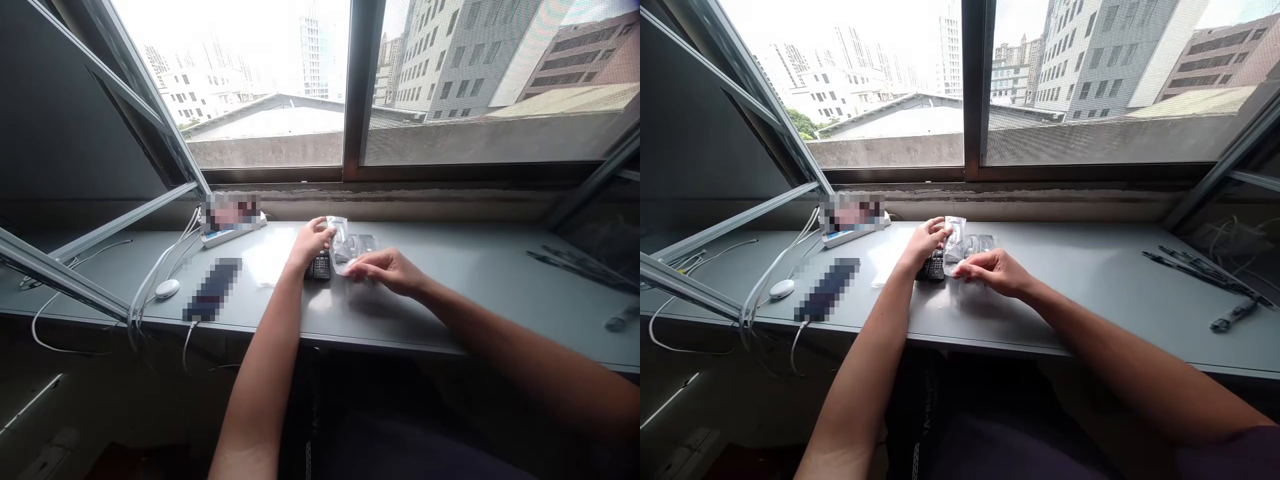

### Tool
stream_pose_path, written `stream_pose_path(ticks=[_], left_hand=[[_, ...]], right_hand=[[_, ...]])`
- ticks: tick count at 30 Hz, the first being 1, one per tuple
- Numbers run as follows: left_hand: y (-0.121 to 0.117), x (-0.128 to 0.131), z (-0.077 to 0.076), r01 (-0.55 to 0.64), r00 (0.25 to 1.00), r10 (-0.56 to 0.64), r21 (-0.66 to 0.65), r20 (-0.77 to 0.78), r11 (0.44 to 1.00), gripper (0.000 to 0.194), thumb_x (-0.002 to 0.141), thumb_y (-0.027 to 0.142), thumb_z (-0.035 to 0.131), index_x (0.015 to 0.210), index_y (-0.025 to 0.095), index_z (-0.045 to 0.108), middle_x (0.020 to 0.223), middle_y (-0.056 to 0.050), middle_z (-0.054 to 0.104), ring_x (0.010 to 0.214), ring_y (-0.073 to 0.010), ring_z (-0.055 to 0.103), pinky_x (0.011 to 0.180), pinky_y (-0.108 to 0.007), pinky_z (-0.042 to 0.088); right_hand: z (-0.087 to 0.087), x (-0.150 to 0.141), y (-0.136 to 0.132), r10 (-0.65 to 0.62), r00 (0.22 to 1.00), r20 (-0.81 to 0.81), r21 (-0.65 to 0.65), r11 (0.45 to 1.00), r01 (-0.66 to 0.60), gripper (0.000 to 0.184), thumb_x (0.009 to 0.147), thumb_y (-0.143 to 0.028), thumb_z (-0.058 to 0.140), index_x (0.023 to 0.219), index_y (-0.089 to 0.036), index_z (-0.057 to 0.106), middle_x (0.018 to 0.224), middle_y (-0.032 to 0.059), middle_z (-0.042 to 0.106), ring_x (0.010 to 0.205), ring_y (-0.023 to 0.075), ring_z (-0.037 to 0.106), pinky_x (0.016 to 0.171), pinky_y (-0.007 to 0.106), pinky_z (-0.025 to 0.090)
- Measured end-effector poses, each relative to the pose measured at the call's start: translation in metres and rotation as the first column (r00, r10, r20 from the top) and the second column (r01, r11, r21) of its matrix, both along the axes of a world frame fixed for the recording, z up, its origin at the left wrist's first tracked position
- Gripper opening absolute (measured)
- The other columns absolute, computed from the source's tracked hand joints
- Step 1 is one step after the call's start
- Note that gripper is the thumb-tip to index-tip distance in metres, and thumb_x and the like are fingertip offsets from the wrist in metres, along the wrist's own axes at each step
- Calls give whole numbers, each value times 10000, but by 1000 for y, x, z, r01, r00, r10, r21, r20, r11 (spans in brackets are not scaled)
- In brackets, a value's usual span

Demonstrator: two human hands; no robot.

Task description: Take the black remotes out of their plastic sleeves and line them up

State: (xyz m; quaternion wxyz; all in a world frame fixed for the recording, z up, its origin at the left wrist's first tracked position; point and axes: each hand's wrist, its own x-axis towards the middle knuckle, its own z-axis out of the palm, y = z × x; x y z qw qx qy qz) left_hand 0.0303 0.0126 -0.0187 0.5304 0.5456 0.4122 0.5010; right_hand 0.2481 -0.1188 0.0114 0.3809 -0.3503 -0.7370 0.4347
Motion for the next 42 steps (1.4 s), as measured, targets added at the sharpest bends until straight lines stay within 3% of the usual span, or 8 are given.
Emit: stream_pose_path(ticks=[3,12,23,26,28,32,36,42], left_hand=[[-3,-2,-1,-47,994,54,74,-97,996,732,691,296,989,1366,188,727,999,-86,808,885,-248,742,949,-399,562],[-14,-5,0,-25,897,157,308,-413,951,396,731,143,869,1114,237,833,922,-97,812,1031,-353,753,1162,-488,482],[-8,-9,-1,-143,857,314,397,-408,906,103,934,271,743,996,258,825,1081,-144,789,1190,-367,686,1220,-497,406],[-14,-13,4,-256,738,457,421,-496,870,169,974,271,670,1032,245,827,1217,-180,762,1336,-391,599,1251,-516,354],[-18,-14,8,-309,540,518,416,-664,855,276,1025,293,577,1127,229,825,1348,-199,727,1429,-400,521,1252,-544,345],[-20,-16,12,-402,184,373,277,-909,873,550,1099,462,395,1305,145,794,1586,-271,586,1514,-462,444,1217,-610,360],[-17,-19,13,-391,194,244,154,-950,908,720,1103,581,281,1309,127,800,1488,-289,664,1437,-469,540,1179,-601,390],[-18,-21,14,-365,209,319,229,-925,902,597,1096,533,359,1317,175,783,1383,-249,739,1382,-447,601,1134,-597,432]], right_hand=[[-5,-2,1,54,998,31,-1,999,-54,489,960,-675,759,1050,-223,924,1075,109,871,873,268,767,785,375,624],[-10,0,1,90,990,111,12,996,-92,465,1013,-626,721,1052,-211,926,954,98,856,832,241,726,760,336,571],[-8,-1,2,25,999,39,-30,999,-24,490,993,-648,743,1004,-186,902,707,63,781,629,179,637,591,295,471],[-7,-1,2,-1,1000,0,-24,1000,1,496,981,-656,753,963,-180,890,675,55,763,598,168,628,580,288,468],[-8,0,2,-12,1000,-22,-10,1000,11,497,977,-655,759,906,-177,876,666,56,754,597,166,632,580,284,473],[-8,0,3,-35,999,-23,16,999,35,556,1002,-658,726,733,-178,809,645,60,734,575,154,618,576,283,471],[-8,0,3,-44,999,-22,13,999,44,571,995,-671,728,712,-179,793,636,59,727,559,155,614,568,285,463],[-8,0,3,-51,998,-44,-1,999,51,531,987,-660,746,790,-173,830,633,54,732,558,152,608,573,281,466]])
